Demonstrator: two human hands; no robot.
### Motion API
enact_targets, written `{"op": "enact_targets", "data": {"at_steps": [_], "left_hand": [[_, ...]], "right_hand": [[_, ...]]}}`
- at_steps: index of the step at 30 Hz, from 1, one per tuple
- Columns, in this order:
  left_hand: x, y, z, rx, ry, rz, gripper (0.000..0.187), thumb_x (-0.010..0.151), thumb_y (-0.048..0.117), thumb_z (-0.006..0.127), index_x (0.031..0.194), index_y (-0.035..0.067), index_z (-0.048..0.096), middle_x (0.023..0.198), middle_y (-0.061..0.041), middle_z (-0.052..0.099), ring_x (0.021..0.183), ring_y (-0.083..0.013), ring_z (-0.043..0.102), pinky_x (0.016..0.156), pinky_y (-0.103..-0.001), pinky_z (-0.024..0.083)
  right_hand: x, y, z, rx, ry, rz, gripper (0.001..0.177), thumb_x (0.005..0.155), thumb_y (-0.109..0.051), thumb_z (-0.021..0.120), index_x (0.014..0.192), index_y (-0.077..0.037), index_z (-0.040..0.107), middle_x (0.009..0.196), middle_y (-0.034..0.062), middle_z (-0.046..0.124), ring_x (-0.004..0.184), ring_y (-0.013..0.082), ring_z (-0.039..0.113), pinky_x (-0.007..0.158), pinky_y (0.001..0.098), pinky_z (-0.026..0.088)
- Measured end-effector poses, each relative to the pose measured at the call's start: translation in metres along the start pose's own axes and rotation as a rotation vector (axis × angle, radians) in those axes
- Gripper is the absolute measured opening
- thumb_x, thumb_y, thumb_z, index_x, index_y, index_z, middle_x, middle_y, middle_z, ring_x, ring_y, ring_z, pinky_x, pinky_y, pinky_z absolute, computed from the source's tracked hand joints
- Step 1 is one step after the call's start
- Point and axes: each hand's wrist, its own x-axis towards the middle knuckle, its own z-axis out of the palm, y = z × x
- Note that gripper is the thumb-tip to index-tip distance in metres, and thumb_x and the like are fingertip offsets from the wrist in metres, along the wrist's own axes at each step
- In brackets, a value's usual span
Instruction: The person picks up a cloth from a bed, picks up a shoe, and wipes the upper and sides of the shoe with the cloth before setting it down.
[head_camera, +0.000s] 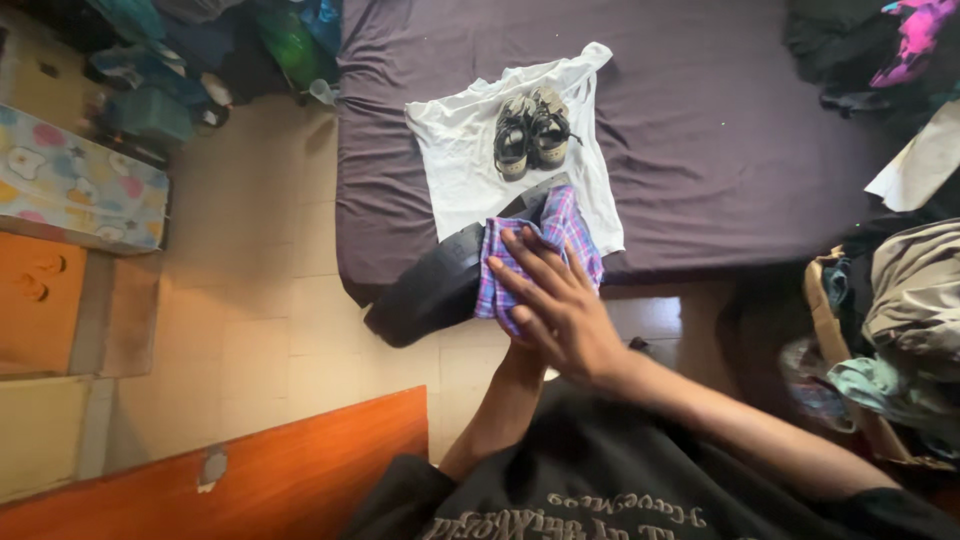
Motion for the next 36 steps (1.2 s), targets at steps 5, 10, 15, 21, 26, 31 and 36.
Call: {"op": "enact_targets", "data": {"at_steps": [5, 10, 15, 21, 26, 31, 36], "left_hand": [[-0.01, 0.017, -0.019, 0.513, -0.019, 0.264, 0.047, 0.118, 0.033, 0.034, 0.153, 0.004, 0.042, 0.157, -0.008, 0.048, 0.146, -0.0203, 0.044, 0.128, -0.04, 0.029], [-0.002, -0.005, 0.004, 0.44, 0.019, 0.156, 0.052, 0.114, 0.03, 0.03, 0.157, 0.001, 0.037, 0.158, -0.011, 0.045, 0.141, -0.0197, 0.045, 0.12, -0.037, 0.033], [-0.002, -0.007, 0.012, 0.42, 0.006, 0.144, 0.046, 0.114, 0.029, 0.038, 0.155, 0.009, 0.04, 0.151, -0.006, 0.049, 0.135, -0.014, 0.052, 0.121, -0.033, 0.04], [-0.002, 0.005, -0.004, 0.198, 0.125, 0.176, 0.047, 0.112, 0.031, 0.042, 0.154, 0.009, 0.039, 0.153, -0.006, 0.046, 0.136, -0.0203, 0.051, 0.115, -0.038, 0.041], [-0.01, 0.01, 0.008, 0.382, 0.078, 0.206, 0.055, 0.106, 0.033, 0.045, 0.152, 0.003, 0.038, 0.154, -0.009, 0.046, 0.134, -0.0224, 0.049, 0.112, -0.041, 0.04], [-0.011, -0.007, 0.017, -0.861, -0.043, -0.298, 0.047, 0.111, 0.024, 0.049, 0.152, 0.002, 0.049, 0.142, -0.013, 0.062, 0.125, -0.0269, 0.061, 0.117, -0.046, 0.043], [0.0, -0.008, 0.019, 0.055, 0.206, 0.245, 0.047, 0.103, 0.032, 0.055, 0.143, 0.007, 0.051, 0.14, -0.006, 0.062, 0.126, -0.0227, 0.064, 0.115, -0.042, 0.043]], "right_hand": [[0.024, 0.03, -0.013, 0.301, 0.165, 0.293, 0.043, 0.106, -0.016, 0.05, 0.149, -0.015, 0.049, 0.168, 0.0131, 0.037, 0.154, 0.0347, 0.039, 0.125, 0.0465, 0.033], [0.014, 0.001, -0.017, -0.037, 0.013, 0.002, 0.051, 0.098, -0.021, 0.06, 0.148, -0.013, 0.053, 0.161, 0.0124, 0.039, 0.15, 0.0379, 0.036, 0.122, 0.0578, 0.019], [0.042, 0.031, -0.024, 0.273, 0.217, 0.36, 0.05, 0.106, -0.018, 0.048, 0.156, -0.014, 0.046, 0.167, 0.0128, 0.035, 0.157, 0.0329, 0.03, 0.126, 0.0512, 0.025], [0.017, 0.01, -0.018, 0.1, -0.062, -0.202, 0.049, 0.103, -0.022, 0.051, 0.151, -0.011, 0.052, 0.165, 0.014, 0.035, 0.156, 0.0338, 0.027, 0.127, 0.0548, 0.014], [0.032, 0.05, -0.026, 0.181, -0.064, -0.105, 0.046, 0.105, -0.022, 0.053, 0.15, -0.017, 0.054, 0.164, 0.0075, 0.044, 0.16, 0.0297, 0.025, 0.131, 0.0538, 0.008], [0.011, 0.044, -0.02, 0.214, -0.189, -0.2, 0.048, 0.102, -0.019, 0.054, 0.15, -0.015, 0.055, 0.163, 0.0087, 0.044, 0.159, 0.0287, 0.024, 0.13, 0.0538, 0.007], [0.021, 0.071, -0.035, 0.415, -0.07, -0.087, 0.045, 0.106, -0.02, 0.049, 0.15, -0.013, 0.053, 0.166, 0.0096, 0.039, 0.161, 0.0333, 0.018, 0.13, 0.0535, 0.009]]}}
